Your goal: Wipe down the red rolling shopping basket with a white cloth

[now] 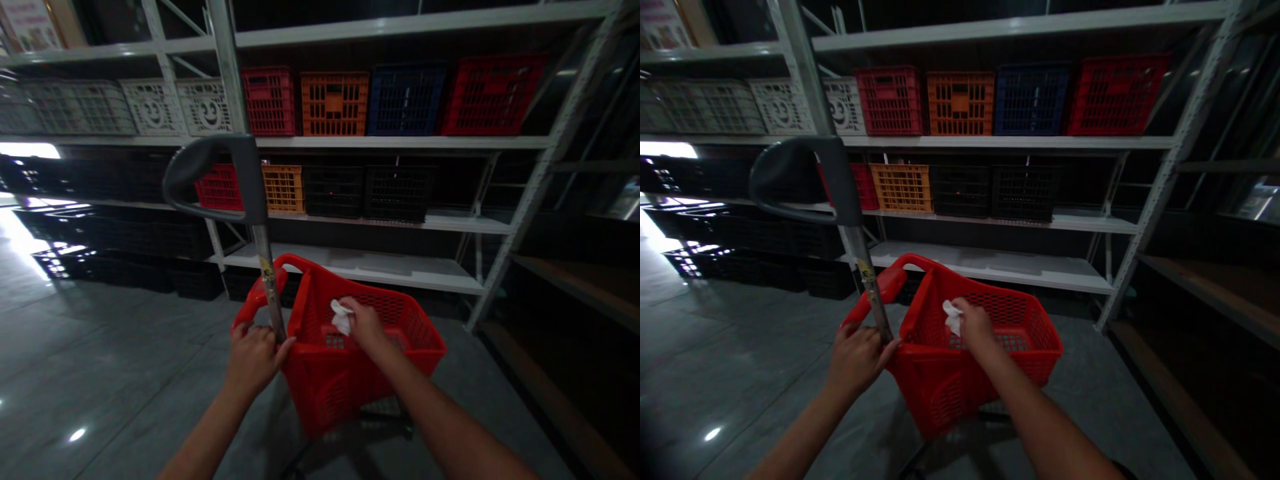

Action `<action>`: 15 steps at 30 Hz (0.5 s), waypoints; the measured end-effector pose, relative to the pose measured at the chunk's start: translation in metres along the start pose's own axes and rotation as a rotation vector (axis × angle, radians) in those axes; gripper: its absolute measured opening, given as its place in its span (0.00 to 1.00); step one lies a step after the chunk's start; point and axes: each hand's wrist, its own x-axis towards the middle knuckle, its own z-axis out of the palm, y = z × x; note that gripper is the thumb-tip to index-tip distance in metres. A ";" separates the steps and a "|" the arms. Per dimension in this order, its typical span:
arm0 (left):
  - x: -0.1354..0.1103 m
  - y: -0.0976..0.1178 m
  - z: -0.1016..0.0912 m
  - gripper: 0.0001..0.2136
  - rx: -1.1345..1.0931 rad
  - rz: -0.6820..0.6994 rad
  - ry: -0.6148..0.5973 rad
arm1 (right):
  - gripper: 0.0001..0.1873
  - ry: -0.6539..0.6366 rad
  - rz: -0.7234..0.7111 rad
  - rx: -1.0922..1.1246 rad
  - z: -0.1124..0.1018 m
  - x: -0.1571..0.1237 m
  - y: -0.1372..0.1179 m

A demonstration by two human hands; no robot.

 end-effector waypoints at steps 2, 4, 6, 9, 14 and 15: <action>-0.002 -0.001 0.004 0.18 0.014 0.012 0.037 | 0.22 -0.019 -0.209 0.060 0.024 0.023 -0.022; -0.004 -0.002 0.006 0.17 0.013 0.016 0.052 | 0.20 -0.142 -0.417 0.092 0.052 0.038 -0.034; -0.005 -0.003 0.006 0.16 0.007 0.013 0.055 | 0.19 -0.310 -0.565 0.104 0.076 0.049 -0.031; -0.006 -0.004 0.007 0.16 0.007 0.007 0.065 | 0.18 -0.397 -0.557 0.112 0.096 0.067 -0.015; -0.005 -0.005 0.010 0.16 -0.001 0.011 0.072 | 0.16 -0.294 -0.263 0.182 0.098 0.078 -0.009; -0.005 -0.005 0.010 0.16 -0.001 0.003 0.077 | 0.16 -0.308 -0.281 0.200 0.096 0.071 -0.012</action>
